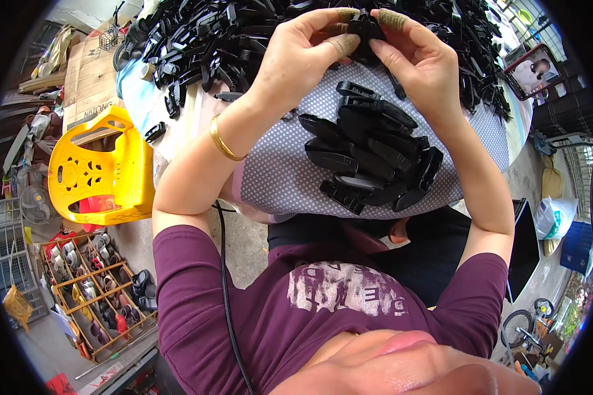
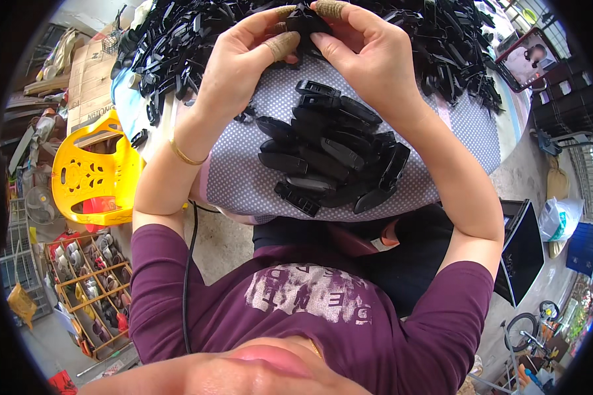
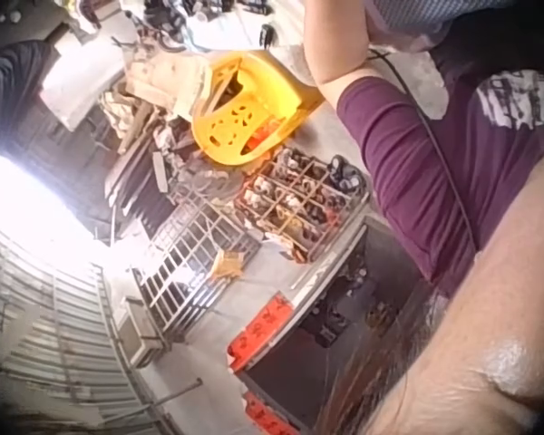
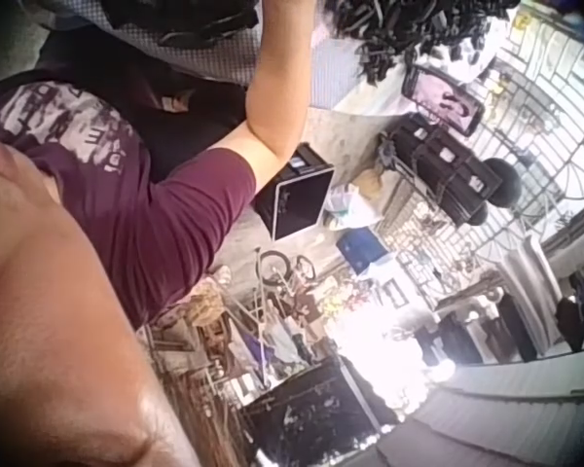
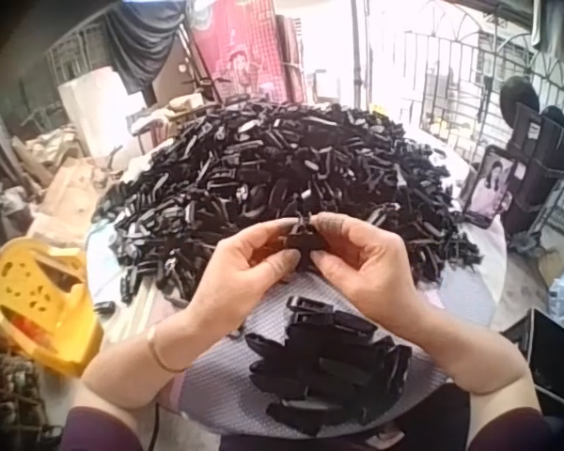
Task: Assembling small black plastic hardware components by hand while wearing finger stalls.
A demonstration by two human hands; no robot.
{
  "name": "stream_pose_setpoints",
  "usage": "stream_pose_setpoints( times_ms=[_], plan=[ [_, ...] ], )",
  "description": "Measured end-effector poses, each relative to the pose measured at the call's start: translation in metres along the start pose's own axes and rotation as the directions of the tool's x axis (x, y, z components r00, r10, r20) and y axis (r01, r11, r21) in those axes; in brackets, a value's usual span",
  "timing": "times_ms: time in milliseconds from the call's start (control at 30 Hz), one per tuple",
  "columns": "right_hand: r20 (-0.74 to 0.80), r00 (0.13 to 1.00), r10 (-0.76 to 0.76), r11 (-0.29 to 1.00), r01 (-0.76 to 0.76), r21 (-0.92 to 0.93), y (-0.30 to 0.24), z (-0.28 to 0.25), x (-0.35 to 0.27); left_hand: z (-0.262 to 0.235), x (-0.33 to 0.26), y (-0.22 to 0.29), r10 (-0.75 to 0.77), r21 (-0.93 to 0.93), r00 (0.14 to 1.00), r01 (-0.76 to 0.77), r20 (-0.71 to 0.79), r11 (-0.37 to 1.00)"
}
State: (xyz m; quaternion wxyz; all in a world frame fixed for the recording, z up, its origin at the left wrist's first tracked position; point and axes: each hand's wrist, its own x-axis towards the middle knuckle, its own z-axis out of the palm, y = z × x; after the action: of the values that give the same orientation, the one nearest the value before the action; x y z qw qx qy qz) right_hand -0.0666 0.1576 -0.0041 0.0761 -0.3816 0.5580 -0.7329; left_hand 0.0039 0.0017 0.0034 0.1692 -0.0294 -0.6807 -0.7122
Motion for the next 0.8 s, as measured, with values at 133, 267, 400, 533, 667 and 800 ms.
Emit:
stream_pose_setpoints(
  times_ms=[133, 267, 400, 533, 667, 800],
  plan=[
    [0.030, 0.991, -0.128, 0.961, 0.132, -0.245, 0.007, -0.009, 0.001, -0.001, 0.000, 0.000, 0.101, 0.015, 0.995, -0.101, -0.005, 0.995],
    [0.027, 0.991, -0.130, 0.920, 0.131, -0.369, 0.002, -0.006, -0.001, -0.001, -0.001, -0.002, 0.119, 0.037, 0.993, -0.119, -0.016, 0.992],
    [0.178, 0.920, -0.350, 0.654, 0.376, -0.656, -0.013, 0.002, -0.001, 0.004, -0.003, -0.002, 0.109, -0.115, 0.993, -0.113, -0.043, 0.987],
    [0.136, 0.967, -0.214, 0.675, 0.247, -0.695, -0.009, -0.002, 0.002, 0.005, -0.008, 0.013, -0.067, -0.232, 0.998, 0.067, 0.008, 0.970],
    [0.242, 0.959, 0.146, 0.909, -0.034, -0.415, -0.005, -0.009, 0.003, -0.005, 0.002, 0.000, 0.186, -0.061, 0.979, -0.182, 0.077, 0.981],
    [0.276, 0.961, -0.012, 0.835, 0.162, -0.526, -0.004, -0.012, -0.002, -0.005, 0.001, 0.003, 0.175, -0.097, 0.978, -0.164, 0.112, 0.982]
  ],
)
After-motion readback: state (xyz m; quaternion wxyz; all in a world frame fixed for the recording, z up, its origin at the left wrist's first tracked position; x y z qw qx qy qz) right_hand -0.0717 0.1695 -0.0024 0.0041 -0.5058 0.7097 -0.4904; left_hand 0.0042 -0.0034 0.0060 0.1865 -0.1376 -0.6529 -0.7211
